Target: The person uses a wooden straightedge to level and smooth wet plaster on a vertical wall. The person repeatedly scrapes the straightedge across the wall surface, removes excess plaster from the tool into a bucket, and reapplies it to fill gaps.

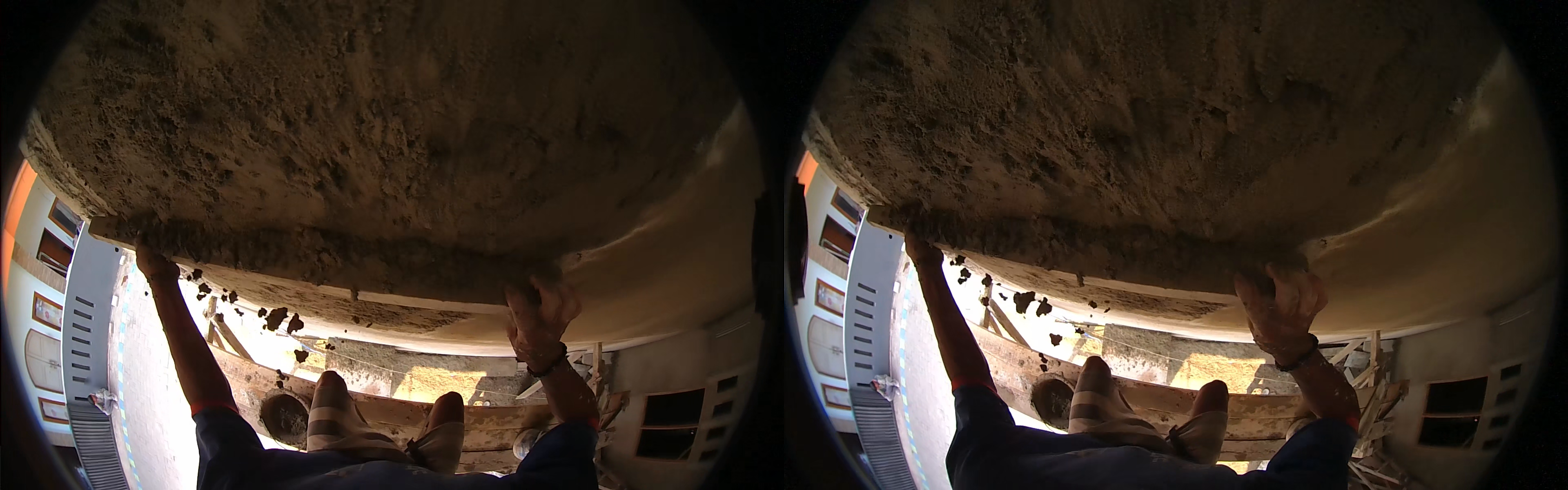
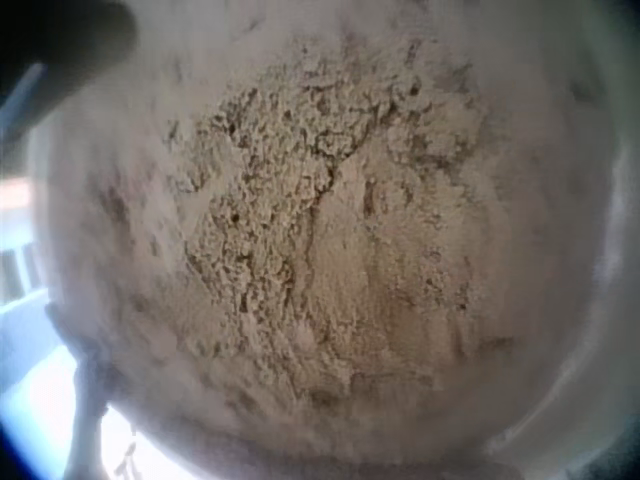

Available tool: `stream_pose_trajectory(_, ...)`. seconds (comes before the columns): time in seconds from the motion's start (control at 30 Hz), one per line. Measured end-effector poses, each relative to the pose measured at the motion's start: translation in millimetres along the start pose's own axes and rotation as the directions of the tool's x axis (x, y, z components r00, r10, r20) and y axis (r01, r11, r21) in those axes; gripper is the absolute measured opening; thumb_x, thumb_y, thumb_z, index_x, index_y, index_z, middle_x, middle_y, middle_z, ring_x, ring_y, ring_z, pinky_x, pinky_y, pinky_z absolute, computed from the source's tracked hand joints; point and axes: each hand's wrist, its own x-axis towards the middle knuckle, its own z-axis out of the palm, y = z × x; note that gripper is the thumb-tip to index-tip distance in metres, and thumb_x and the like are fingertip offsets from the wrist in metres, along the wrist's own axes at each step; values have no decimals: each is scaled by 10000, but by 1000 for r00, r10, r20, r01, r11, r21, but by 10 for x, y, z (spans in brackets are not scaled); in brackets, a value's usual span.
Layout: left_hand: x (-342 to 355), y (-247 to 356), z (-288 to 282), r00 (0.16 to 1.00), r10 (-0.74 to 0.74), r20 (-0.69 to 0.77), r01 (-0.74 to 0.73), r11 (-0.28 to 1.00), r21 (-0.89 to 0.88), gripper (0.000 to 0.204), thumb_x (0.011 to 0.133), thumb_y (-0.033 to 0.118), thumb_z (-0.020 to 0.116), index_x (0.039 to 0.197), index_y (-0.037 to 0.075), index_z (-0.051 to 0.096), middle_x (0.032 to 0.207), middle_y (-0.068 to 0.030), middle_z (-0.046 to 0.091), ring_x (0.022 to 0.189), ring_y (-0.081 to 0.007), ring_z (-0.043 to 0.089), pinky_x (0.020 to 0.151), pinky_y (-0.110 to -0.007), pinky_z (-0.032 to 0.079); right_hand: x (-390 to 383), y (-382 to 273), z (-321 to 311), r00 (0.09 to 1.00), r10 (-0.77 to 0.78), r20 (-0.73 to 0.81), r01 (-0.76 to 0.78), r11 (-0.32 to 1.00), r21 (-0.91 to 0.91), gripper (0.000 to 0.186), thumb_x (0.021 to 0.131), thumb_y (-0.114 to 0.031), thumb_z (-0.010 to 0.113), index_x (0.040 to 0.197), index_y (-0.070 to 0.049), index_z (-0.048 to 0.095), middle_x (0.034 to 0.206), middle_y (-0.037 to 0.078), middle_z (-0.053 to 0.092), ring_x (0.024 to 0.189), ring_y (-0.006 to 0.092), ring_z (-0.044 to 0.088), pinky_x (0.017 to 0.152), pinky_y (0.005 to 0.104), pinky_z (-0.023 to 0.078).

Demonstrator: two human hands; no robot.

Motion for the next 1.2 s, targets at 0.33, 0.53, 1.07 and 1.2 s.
stream_pose_trajectory(0.33,-1204,-656,395,985,-6,-172,18,997,69,528,885,399,421,1222,-5,471,1196,-124,515,1020,-259,518,901,-358,393,-1159,700,-48,970,221,97,-213,973,-90,165,749,-106,506,888,-33,556,1125,150,431,1058,376,386,877,510,326)
stream_pose_trajectory(0.53,-181,285,231,965,6,264,87,938,-336,417,894,368,422,1079,11,534,868,-100,588,712,-223,580,623,-305,509,247,271,-402,996,90,-19,-91,990,-112,137,701,-150,587,835,-132,610,1104,104,460,1057,317,372,863,493,321)
stream_pose_trajectory(1.07,-1275,558,1119,949,-272,-158,281,959,37,559,856,469,484,1246,70,461,1173,-109,531,978,-254,550,767,-416,484,-227,1031,-756,961,235,147,-217,968,-128,428,564,-99,653,972,-222,608,1147,80,439,1086,334,382,894,532,302)
stream_pose_trajectory(1.2,-1404,425,1172,961,-201,-190,197,980,-38,550,861,435,477,1250,47,454,1199,-115,519,1023,-259,529,855,-417,446,-303,1247,-852,965,239,108,-231,970,-81,458,534,-87,656,975,-197,601,1132,91,446,1083,340,375,888,556,296)
